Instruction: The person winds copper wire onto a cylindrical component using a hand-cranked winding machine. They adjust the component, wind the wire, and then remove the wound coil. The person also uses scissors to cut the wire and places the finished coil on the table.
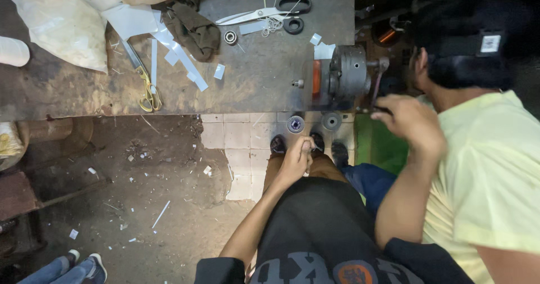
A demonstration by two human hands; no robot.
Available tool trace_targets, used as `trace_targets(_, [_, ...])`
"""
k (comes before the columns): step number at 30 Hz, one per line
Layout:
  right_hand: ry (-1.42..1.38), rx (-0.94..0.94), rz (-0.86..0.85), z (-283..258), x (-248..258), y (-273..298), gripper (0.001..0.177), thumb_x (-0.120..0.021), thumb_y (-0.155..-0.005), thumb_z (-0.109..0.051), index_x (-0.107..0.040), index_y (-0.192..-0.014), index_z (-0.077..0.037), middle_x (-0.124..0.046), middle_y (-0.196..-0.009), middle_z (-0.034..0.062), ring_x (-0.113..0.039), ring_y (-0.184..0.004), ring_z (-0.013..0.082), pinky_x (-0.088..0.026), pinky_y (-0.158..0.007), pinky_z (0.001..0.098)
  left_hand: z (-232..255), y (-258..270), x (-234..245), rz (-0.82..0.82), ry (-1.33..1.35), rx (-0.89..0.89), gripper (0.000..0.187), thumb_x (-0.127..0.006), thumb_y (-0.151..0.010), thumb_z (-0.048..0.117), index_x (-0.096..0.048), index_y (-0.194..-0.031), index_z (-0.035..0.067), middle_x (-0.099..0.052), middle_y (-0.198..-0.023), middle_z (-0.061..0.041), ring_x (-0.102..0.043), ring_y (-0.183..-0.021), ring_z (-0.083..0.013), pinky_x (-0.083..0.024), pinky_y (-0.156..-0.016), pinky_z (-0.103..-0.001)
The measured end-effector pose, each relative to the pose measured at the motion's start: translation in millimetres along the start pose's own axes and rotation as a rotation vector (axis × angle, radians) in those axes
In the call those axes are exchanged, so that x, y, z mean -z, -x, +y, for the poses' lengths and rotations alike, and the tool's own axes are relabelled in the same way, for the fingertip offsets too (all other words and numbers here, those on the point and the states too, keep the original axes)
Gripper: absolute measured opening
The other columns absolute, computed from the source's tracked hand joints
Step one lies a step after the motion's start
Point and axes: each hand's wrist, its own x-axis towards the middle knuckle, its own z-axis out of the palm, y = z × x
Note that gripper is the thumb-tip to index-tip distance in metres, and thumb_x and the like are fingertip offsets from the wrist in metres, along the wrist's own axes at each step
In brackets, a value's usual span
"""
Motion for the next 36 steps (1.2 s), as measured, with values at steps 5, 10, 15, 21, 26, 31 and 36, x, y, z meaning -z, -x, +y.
trace_targets(5, [-0.045, 0.043, 0.281, 21, -38, -62, 0.026, -0.077, -0.092, -0.024, -0.074, -0.111, -0.007, -0.069, -0.112, 0.0168, -0.066, -0.102, 0.0388, -0.053, -0.083, 0.0468, -7, -4, -1, 0.011, -0.007, 0.006, 0.032, -0.035, -0.113, 0.032, -0.052, -0.109, 0.006, -0.046, -0.057, 0.0, -0.047, -0.045, -0.008, -0.042, -0.045, -0.027])
trace_targets(10, [-0.163, 0.304, 0.591, 22, -15, -110, 0.048, -0.069, -0.08, 0.003, -0.076, -0.125, -0.01, -0.07, -0.12, 0.0132, -0.062, -0.115, 0.0358, -0.051, -0.099, 0.0428, -14, -5, -7, 0.058, 0.052, -0.001, 0.029, -0.037, -0.114, 0.03, -0.052, -0.109, 0.006, -0.045, -0.058, 0.0, -0.045, -0.046, -0.0078, -0.042, -0.044, -0.027])
trace_targets(15, [-0.141, 0.407, 0.784, 1, 36, -122, 0.042, -0.072, -0.087, 0.007, -0.075, -0.125, -0.008, -0.069, -0.12, 0.0121, -0.06, -0.12, 0.0334, -0.05, -0.106, 0.0431, -13, -4, -5, 0.073, 0.047, -0.028, 0.029, -0.036, -0.114, 0.03, -0.052, -0.108, 0.006, -0.043, -0.057, 0.001, -0.047, -0.045, -0.0081, -0.042, -0.043, -0.027])
trace_targets(21, [-0.005, 0.453, 0.892, -32, 103, -63, 0.032, -0.076, -0.094, 0.009, -0.073, -0.123, -0.004, -0.067, -0.116, 0.0113, -0.059, -0.118, 0.0333, -0.051, -0.107, 0.0438, -8, -5, -5, 0.081, -0.005, -0.08, 0.029, -0.037, -0.114, 0.03, -0.051, -0.107, 0.006, -0.046, -0.055, 0.0, -0.047, -0.044, -0.0083, -0.041, -0.043, -0.027])
trace_targets(26, [-0.007, 0.374, 0.797, -53, 109, 7, 0.03, -0.077, -0.091, 0.003, -0.073, -0.121, -0.004, -0.069, -0.114, 0.0145, -0.063, -0.113, 0.0344, -0.052, -0.099, 0.0446, -8, -4, -7, 0.074, 0.024, -0.051, 0.027, -0.038, -0.114, 0.028, -0.051, -0.108, 0.005, -0.045, -0.058, 0.0, -0.046, -0.045, -0.008, -0.041, -0.043, -0.027])
trace_targets(31, [-0.172, 0.289, 0.493, -55, 94, 51, 0.035, -0.078, -0.094, -0.012, -0.073, -0.128, -0.011, -0.074, -0.12, 0.0095, -0.07, -0.113, 0.0264, -0.056, -0.1, 0.039, -6, -3, -6, 0.069, 0.009, -0.054, 0.027, -0.038, -0.114, 0.028, -0.052, -0.112, 0.006, -0.045, -0.059, 0.001, -0.046, -0.048, -0.0073, -0.041, -0.046, -0.026])
trace_targets(36, [-0.351, -0.222, 0.02, -24, 45, 51, 0.04, -0.079, -0.084, -0.018, -0.074, -0.124, -0.018, -0.076, -0.1, 0.0095, -0.076, -0.073, 0.0254, -0.06, -0.063, 0.0377, 0, -2, -4, 0.064, 0.001, -0.017, 0.026, -0.038, -0.114, 0.028, -0.052, -0.111, 0.005, -0.045, -0.057, 0.001, -0.046, -0.045, -0.0075, -0.04, -0.045, -0.026])
